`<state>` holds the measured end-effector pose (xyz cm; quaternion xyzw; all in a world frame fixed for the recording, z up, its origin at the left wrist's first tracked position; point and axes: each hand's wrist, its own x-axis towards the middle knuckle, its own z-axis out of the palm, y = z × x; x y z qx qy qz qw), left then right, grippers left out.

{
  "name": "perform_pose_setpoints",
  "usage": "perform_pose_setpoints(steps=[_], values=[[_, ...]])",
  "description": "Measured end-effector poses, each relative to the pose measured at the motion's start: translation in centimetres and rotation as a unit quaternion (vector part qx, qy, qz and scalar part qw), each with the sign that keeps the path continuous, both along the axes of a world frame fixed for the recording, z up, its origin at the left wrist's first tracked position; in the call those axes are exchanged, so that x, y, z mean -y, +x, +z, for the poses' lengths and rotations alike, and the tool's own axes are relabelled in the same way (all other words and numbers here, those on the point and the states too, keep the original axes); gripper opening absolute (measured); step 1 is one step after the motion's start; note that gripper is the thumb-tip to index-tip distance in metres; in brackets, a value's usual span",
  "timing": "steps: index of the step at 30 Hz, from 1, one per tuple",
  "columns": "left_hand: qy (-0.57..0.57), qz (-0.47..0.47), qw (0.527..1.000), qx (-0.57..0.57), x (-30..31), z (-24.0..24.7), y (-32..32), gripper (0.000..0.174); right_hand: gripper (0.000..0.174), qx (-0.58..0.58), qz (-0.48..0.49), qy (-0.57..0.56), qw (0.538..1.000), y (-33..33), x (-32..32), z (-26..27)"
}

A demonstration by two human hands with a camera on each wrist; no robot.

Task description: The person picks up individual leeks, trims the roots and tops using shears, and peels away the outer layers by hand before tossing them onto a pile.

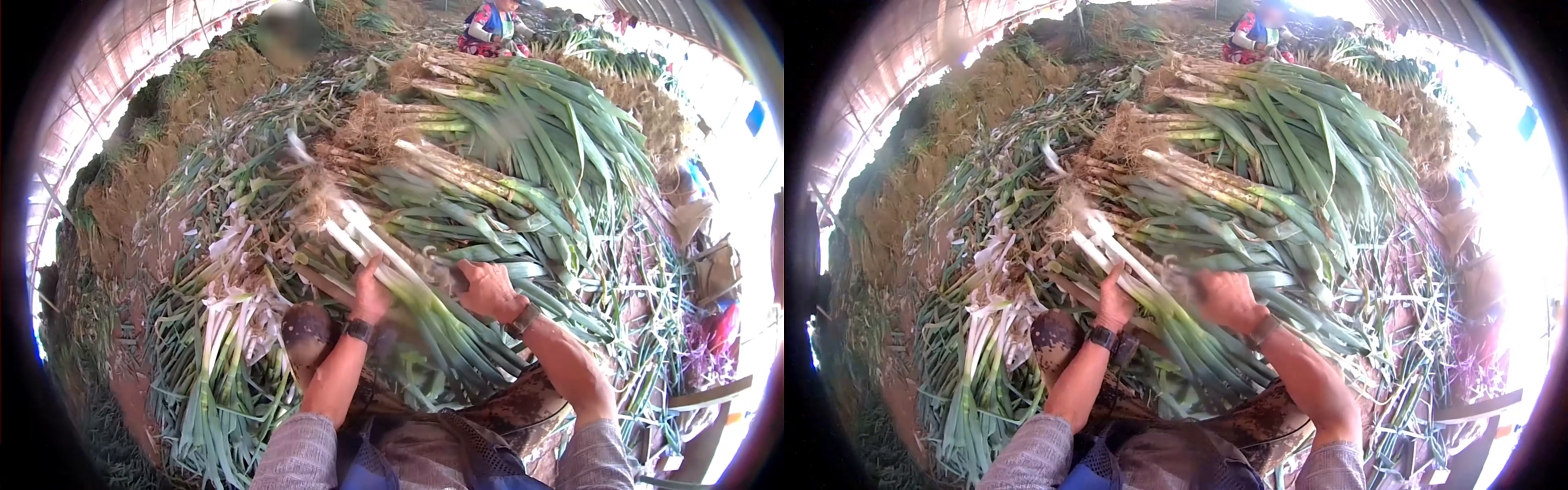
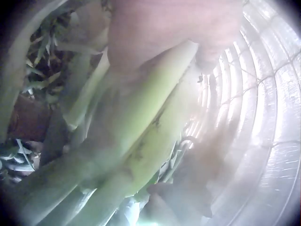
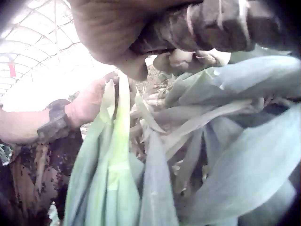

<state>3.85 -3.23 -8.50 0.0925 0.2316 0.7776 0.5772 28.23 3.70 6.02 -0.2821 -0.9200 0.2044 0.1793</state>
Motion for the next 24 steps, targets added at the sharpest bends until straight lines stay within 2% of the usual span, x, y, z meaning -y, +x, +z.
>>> perform_pose_setpoints(steps=[4,7,10,12,13,14,16,17,20,22,24], values=[[-0.019,0.000,1.000,0.007,0.6,1.9,0.8,0.030,0.029,0.009,-0.030,-0.014,0.999,-0.4,-0.4,-0.9],[-0.025,0.007,0.999,-0.031,0.7,2.6,1.4,0.031,0.028,0.020,-0.013,0.005,1.000,-0.5,-0.3,-0.7],[-0.020,0.008,1.000,0.006,0.8,2.5,1.3,0.036,0.028,0.015,-0.031,0.031,0.999,-0.4,-0.7,-1.7],[0.011,-0.003,0.999,0.034,0.9,3.1,1.3,0.041,0.028,0.032,0.000,0.020,0.999,0.6,-1.0,-1.7],[0.012,0.001,1.000,-0.011,1.0,3.3,1.3,0.052,0.027,0.048,0.028,0.008,0.998,1.0,-1.0,-1.4],[0.014,0.008,1.000,-0.007,1.1,3.5,1.1,0.052,0.027,0.051,0.034,0.010,0.998,1.3,-0.8,-1.1],[0.054,-0.031,0.998,0.019,1.4,3.4,1.1,0.062,0.028,0.024,0.079,-0.049,0.995,2.2,0.0,-0.7],[0.038,-0.030,0.999,0.012,1.3,3.3,0.9,0.069,0.029,0.029,0.070,-0.058,0.995,2.6,0.2,-0.6],[0.064,-0.015,0.998,0.014,1.1,3.0,0.9,0.069,0.029,0.053,0.071,-0.013,0.996,3.9,-0.2,0.1],[0.066,-0.013,0.997,0.031,1.3,3.1,0.6,0.067,0.028,0.069,0.048,-0.021,0.996,4.6,0.0,0.2],[0.070,-0.008,0.997,0.044,1.2,3.3,0.5,0.064,0.029,0.127,0.020,0.026,0.991,5.2,0.3,0.0]])
